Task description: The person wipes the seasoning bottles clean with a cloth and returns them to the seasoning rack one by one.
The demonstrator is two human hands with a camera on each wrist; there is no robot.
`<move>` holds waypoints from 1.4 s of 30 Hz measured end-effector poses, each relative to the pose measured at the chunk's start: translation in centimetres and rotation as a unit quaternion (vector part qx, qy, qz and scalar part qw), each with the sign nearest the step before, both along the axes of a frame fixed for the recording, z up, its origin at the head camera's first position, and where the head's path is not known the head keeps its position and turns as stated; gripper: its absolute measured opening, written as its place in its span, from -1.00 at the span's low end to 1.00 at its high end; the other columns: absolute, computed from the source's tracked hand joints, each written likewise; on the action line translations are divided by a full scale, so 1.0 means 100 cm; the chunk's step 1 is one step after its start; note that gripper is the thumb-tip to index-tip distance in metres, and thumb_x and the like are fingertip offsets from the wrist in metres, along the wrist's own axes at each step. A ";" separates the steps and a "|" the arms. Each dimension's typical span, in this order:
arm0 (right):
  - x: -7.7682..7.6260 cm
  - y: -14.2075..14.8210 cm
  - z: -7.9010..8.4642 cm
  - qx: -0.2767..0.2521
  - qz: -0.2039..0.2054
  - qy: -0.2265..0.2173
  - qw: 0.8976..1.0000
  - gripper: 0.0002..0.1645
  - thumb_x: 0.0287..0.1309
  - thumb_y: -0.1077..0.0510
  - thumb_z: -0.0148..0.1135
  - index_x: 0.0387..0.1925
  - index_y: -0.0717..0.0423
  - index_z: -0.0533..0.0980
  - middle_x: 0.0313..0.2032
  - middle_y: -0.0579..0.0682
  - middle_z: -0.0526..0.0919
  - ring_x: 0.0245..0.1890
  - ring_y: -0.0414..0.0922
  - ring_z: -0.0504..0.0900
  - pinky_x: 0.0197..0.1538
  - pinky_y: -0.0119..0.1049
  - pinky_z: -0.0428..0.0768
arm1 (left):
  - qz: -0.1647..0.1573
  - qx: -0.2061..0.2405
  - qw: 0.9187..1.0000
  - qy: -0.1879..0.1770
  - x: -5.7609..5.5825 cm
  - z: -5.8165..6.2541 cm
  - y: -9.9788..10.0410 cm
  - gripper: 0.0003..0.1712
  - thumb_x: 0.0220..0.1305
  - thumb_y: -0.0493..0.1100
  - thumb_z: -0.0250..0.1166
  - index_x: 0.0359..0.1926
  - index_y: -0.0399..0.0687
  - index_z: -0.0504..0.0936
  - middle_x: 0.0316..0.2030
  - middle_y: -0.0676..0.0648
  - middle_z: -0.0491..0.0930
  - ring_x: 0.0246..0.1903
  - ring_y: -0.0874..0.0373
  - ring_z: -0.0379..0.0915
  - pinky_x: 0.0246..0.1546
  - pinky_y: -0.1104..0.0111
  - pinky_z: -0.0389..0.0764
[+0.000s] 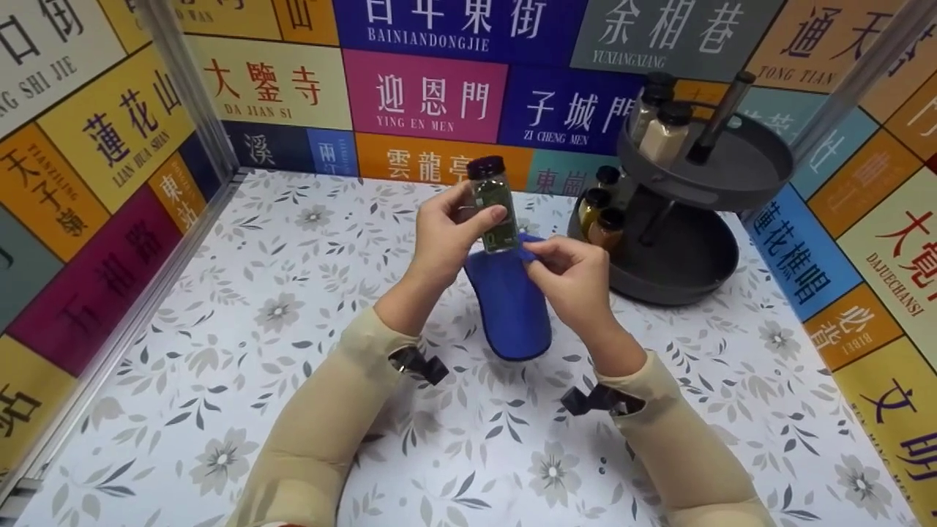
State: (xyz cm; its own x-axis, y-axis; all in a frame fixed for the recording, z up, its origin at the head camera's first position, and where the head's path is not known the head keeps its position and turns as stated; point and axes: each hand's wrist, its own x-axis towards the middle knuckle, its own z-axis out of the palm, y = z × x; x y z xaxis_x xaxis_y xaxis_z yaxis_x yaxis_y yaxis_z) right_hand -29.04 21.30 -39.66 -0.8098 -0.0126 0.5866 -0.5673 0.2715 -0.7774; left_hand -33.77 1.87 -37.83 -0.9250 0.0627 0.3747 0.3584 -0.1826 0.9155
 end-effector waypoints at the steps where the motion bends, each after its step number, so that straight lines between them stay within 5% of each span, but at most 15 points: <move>1: 0.001 -0.001 -0.001 0.008 -0.004 0.006 1.000 -0.75 0.13 0.50 0.37 -0.19 0.27 0.81 -0.26 0.20 0.85 -0.40 -0.28 0.75 -0.32 -0.47 0.70 | 0.007 0.002 1.000 0.000 -0.001 -0.001 0.000 -0.47 0.30 -0.19 0.54 0.25 -0.23 0.69 0.02 -0.22 0.76 -0.03 0.03 0.78 0.08 0.22 0.77; 14: -0.004 0.004 0.004 0.024 -0.059 -0.006 0.998 -0.83 0.17 0.41 0.44 -0.21 0.23 0.82 -0.26 0.18 0.86 -0.28 -0.39 0.80 -0.14 -0.49 0.73 | 0.043 -0.120 0.992 0.023 0.000 -0.017 0.016 -0.48 0.18 -0.02 0.64 0.13 -0.08 0.77 -0.12 -0.12 0.79 -0.22 0.13 0.78 -0.14 0.30 0.80; 28: -0.011 0.025 0.017 -0.018 -0.099 0.039 0.994 -0.83 0.14 0.45 0.44 -0.24 0.26 0.82 -0.26 0.22 0.85 -0.30 -0.36 0.81 -0.17 -0.51 0.72 | -0.052 -0.211 0.976 0.012 0.003 -0.024 0.029 -0.55 0.15 -0.01 0.65 0.02 -0.08 0.79 -0.16 -0.08 0.81 -0.25 0.16 0.79 -0.20 0.36 0.77; 36: -0.023 0.030 0.010 0.089 -0.228 0.109 0.963 -0.78 0.14 0.41 0.36 -0.22 0.21 0.82 -0.27 0.07 0.88 -0.38 -0.25 0.77 -0.25 -0.67 0.56 | -0.041 -0.230 0.972 0.028 0.016 -0.009 0.026 -0.40 0.12 0.07 0.66 0.19 0.07 0.77 -0.04 0.01 0.82 -0.18 0.21 0.79 -0.15 0.36 0.77; 38: -0.023 0.029 0.010 0.077 -0.228 0.098 0.966 -0.78 0.16 0.40 0.36 -0.21 0.20 0.83 -0.26 0.07 0.88 -0.35 -0.26 0.78 -0.22 -0.66 0.58 | -0.031 -0.234 0.971 0.033 0.018 -0.007 0.025 -0.38 0.12 0.06 0.66 0.21 0.07 0.77 -0.03 0.01 0.82 -0.17 0.20 0.79 -0.14 0.36 0.77; 42: -0.016 0.024 0.012 -0.011 -0.160 0.073 0.984 -0.79 0.15 0.46 0.39 -0.20 0.27 0.81 -0.21 0.14 0.87 -0.25 -0.29 0.83 -0.12 -0.51 0.72 | -0.020 -0.245 0.969 0.031 0.019 -0.008 0.026 -0.40 0.12 0.08 0.66 0.18 0.05 0.78 -0.09 0.01 0.82 -0.21 0.20 0.75 -0.16 0.39 0.73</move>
